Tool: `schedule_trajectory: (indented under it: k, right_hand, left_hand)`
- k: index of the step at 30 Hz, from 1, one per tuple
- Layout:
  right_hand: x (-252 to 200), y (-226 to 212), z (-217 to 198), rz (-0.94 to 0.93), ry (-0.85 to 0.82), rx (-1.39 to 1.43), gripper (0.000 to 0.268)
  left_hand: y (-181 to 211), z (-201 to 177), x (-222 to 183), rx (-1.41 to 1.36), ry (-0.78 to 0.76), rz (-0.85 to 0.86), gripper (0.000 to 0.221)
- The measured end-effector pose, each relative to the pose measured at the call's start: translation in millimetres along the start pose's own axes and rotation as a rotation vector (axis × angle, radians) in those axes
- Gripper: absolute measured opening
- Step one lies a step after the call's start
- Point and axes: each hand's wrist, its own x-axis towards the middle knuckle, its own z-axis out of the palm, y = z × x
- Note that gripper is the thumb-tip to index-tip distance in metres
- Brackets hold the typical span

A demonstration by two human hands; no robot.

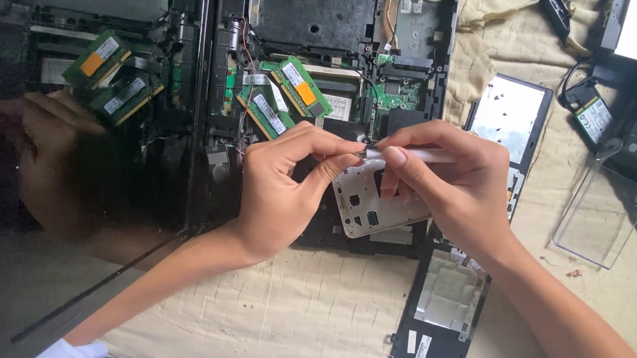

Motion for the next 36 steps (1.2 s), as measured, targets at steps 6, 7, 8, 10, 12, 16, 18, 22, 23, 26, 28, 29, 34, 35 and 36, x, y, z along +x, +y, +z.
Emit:
schedule_trajectory:
  k: [6,7,8,10,12,16,18,22,23,26,28,29,34,35,36]
  right_hand:
    - [2,1,-1,-0.011,-0.023,0.039,0.011]
    - [2,0,-1,-0.022,-0.032,0.038,0.012]
    - [2,0,-1,-0.018,-0.032,0.039,0.012]
    - [4,0,-1,-0.034,-0.040,0.037,0.011]
    - [6,1,-1,-0.041,-0.044,0.042,0.010]
    - [6,-2,-1,-0.042,-0.058,0.040,0.010]
    - [5,-5,0,-0.065,-0.072,0.028,0.010]
    - [3,-15,-4,-0.165,-0.071,-0.049,0.008]
    - [2,-21,-12,-0.165,-0.068,-0.049,0.008]
    - [-2,-43,-36,-0.281,-0.061,-0.239,0.011]
    - [-11,-61,-61,-0.278,-0.067,-0.810,0.013]
    - [-12,-64,-69,-0.279,-0.067,-0.812,0.013]
    - [-18,-53,-99,-0.198,-0.213,-1.034,0.011]
    - [-17,-49,-103,-0.195,-0.216,-1.032,0.011]
    - [-16,-45,-106,-0.153,-0.212,-1.051,0.011]
  left_hand:
    - [-2,1,0,0.006,0.006,0.009,0.003]
    - [-2,1,0,0.008,0.008,0.015,0.003]
    - [-1,1,-1,0.008,0.007,0.011,0.003]
    - [0,1,0,-0.004,0.006,0.008,0.004]
    - [-1,0,1,0.004,0.003,0.017,0.004]
    - [1,-1,0,0.037,-0.009,0.020,0.006]
    - [4,0,0,0.048,-0.030,0.004,0.015]
    - [3,-3,-3,0.075,-0.019,-0.016,0.057]
    - [3,-2,-3,0.075,-0.021,-0.015,0.057]
    - [5,-4,-3,0.066,-0.024,-0.010,0.061]
    - [7,-4,-3,0.067,-0.042,0.027,0.037]
    - [7,-4,-4,0.066,-0.041,0.028,0.037]
    - [10,-4,-4,0.015,-0.043,0.044,0.034]
    - [9,-3,-3,0.015,-0.044,0.040,0.034]
    - [8,-2,-2,-0.051,-0.030,0.012,0.036]
